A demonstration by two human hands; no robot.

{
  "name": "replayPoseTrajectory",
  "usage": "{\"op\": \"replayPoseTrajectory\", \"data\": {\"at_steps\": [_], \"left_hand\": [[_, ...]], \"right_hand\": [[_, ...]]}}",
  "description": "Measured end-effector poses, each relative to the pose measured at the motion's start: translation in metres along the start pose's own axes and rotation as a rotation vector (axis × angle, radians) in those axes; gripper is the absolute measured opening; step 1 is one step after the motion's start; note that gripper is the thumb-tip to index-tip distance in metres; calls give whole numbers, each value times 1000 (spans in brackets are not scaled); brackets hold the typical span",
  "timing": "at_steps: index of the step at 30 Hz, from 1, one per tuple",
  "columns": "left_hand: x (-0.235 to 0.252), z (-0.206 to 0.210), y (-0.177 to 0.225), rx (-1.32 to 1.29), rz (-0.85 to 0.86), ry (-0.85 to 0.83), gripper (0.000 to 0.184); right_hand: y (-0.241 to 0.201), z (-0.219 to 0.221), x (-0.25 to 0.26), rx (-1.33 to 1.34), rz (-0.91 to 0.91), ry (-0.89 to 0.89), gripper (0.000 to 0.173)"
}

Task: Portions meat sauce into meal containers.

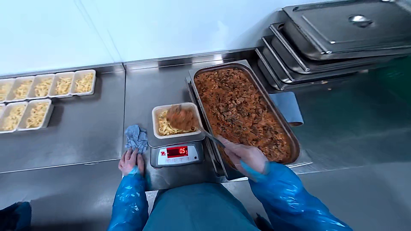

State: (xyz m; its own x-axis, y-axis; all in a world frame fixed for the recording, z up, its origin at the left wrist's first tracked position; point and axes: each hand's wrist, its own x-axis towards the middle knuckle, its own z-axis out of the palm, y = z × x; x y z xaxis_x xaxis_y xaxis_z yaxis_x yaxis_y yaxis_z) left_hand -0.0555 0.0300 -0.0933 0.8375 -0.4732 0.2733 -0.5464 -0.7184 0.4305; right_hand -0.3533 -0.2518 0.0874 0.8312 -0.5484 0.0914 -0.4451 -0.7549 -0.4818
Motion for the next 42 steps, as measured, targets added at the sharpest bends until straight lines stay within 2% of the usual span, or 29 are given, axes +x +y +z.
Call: {"op": "replayPoseTrajectory", "data": {"at_steps": [2, 5, 10, 16, 20, 24, 26, 30, 34, 39, 42], "left_hand": [[-1, 0, 0, -9, -16, -9, 40], [-2, 3, -3, -30, -27, 16, 41], [-4, 3, -9, -97, -21, 94, 43], [-7, 6, -17, -143, 38, 110, 42], [-8, 6, -16, -218, 6, 139, 46], [-10, -15, 13, -435, -148, 127, 46], [-8, -23, 31, -613, -158, 151, 42], [11, -57, 84, -845, -127, -3, 44], [32, -65, 117, -919, -87, -27, 36], [45, -64, 135, -911, -183, -105, 29], [49, -66, 144, -874, -256, -146, 26]], "right_hand": [[4, -2, 4, -156, -53, -40, 53], [-1, -14, 8, -206, -92, -1, 55], [-4, -22, 11, -38, -62, 159, 51], [-16, -33, 2, 197, 81, 123, 46], [-14, -40, -7, 278, 153, 149, 47], [-12, -55, -17, 140, 80, 198, 47], [-7, -62, -20, 36, -23, 178, 46], [-5, -52, -13, -152, -122, 37, 52], [-3, -29, 5, -224, -87, -104, 56], [-3, -27, 28, -248, -90, -236, 61], [5, -39, 31, -148, -141, -179, 54]]}}
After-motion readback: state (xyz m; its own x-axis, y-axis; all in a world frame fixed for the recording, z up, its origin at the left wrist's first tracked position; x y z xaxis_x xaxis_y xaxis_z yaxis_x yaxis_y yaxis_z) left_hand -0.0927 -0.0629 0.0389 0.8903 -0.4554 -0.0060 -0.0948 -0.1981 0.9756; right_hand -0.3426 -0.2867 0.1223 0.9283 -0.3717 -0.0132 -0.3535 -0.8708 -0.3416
